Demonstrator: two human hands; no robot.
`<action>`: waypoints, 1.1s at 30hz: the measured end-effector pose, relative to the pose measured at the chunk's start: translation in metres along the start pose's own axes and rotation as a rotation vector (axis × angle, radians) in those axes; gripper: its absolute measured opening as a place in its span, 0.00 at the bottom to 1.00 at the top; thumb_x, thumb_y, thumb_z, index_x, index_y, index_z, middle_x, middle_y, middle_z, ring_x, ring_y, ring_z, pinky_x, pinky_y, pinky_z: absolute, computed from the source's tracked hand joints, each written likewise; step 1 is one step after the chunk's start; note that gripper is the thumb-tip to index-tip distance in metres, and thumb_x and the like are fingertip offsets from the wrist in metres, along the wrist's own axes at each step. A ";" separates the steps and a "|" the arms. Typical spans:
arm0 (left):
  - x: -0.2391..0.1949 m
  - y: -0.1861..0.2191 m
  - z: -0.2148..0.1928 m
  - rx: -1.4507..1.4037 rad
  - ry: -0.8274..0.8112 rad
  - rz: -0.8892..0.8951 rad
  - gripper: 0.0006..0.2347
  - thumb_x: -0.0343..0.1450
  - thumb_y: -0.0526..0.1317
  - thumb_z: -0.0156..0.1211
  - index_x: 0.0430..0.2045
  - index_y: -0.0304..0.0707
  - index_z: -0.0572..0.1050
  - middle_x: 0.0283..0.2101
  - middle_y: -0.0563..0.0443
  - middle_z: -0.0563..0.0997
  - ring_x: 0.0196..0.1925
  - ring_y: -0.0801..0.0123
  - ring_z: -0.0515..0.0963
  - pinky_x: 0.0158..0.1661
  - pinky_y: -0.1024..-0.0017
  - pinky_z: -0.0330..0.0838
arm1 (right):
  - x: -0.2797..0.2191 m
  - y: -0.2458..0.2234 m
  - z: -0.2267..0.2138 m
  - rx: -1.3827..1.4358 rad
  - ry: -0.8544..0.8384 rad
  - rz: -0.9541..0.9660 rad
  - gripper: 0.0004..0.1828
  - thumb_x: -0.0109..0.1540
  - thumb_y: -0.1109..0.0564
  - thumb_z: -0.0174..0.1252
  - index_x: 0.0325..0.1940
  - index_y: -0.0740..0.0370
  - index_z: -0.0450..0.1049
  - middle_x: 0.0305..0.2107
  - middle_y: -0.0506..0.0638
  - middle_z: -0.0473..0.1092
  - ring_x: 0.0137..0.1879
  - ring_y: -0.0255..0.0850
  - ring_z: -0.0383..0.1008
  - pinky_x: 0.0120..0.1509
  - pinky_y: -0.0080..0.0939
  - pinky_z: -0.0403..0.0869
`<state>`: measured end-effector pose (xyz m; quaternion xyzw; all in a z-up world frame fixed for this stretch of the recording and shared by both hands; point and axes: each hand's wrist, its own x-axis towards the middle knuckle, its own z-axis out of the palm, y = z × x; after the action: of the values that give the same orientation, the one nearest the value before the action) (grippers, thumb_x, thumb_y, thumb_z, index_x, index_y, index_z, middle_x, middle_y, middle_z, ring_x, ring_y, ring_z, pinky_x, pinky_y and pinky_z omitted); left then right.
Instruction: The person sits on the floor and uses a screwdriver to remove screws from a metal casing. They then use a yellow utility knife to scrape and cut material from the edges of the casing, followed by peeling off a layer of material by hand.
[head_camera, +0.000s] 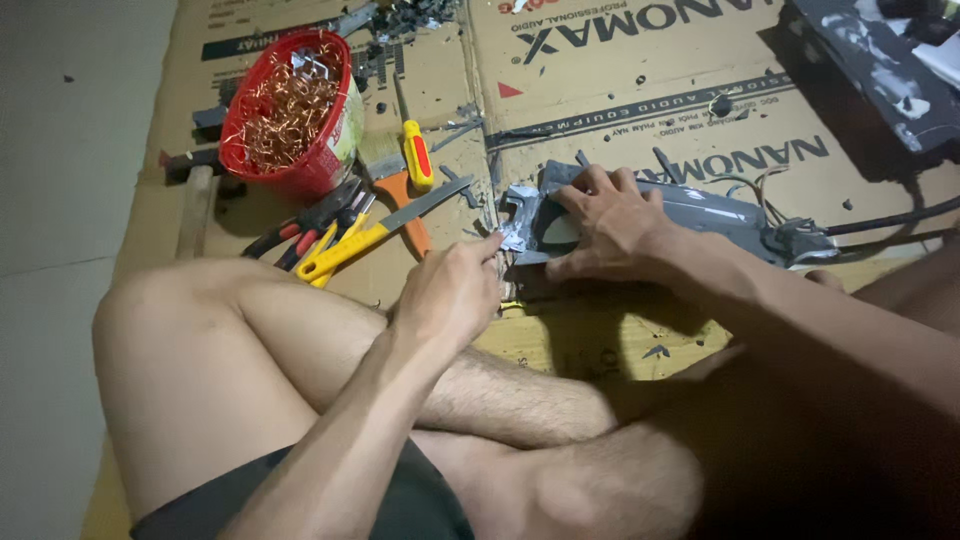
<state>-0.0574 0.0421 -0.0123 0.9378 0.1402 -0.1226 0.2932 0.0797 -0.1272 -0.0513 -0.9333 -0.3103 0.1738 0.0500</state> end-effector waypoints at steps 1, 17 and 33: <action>0.006 -0.005 0.005 0.001 0.003 0.003 0.20 0.72 0.39 0.45 0.58 0.52 0.76 0.50 0.30 0.81 0.57 0.37 0.78 0.56 0.42 0.71 | -0.001 0.000 -0.001 -0.001 0.005 0.001 0.53 0.48 0.19 0.64 0.66 0.53 0.66 0.57 0.58 0.59 0.65 0.62 0.58 0.57 0.73 0.69; 0.002 0.022 0.004 0.067 0.032 -0.020 0.19 0.70 0.35 0.44 0.53 0.39 0.77 0.43 0.29 0.83 0.53 0.35 0.80 0.51 0.40 0.74 | -0.006 -0.014 -0.003 -0.005 -0.007 0.056 0.52 0.48 0.17 0.64 0.65 0.48 0.66 0.61 0.58 0.59 0.70 0.62 0.56 0.63 0.73 0.66; 0.008 0.066 0.019 0.193 -0.048 -0.165 0.20 0.71 0.33 0.46 0.58 0.27 0.71 0.42 0.28 0.81 0.49 0.37 0.82 0.43 0.43 0.80 | -0.005 -0.010 0.010 -0.065 0.016 0.104 0.46 0.49 0.22 0.62 0.64 0.47 0.67 0.59 0.51 0.59 0.68 0.54 0.56 0.62 0.65 0.68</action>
<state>-0.0304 -0.0195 0.0043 0.9437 0.1972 -0.1817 0.1940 0.0666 -0.1223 -0.0568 -0.9506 -0.2666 0.1585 0.0128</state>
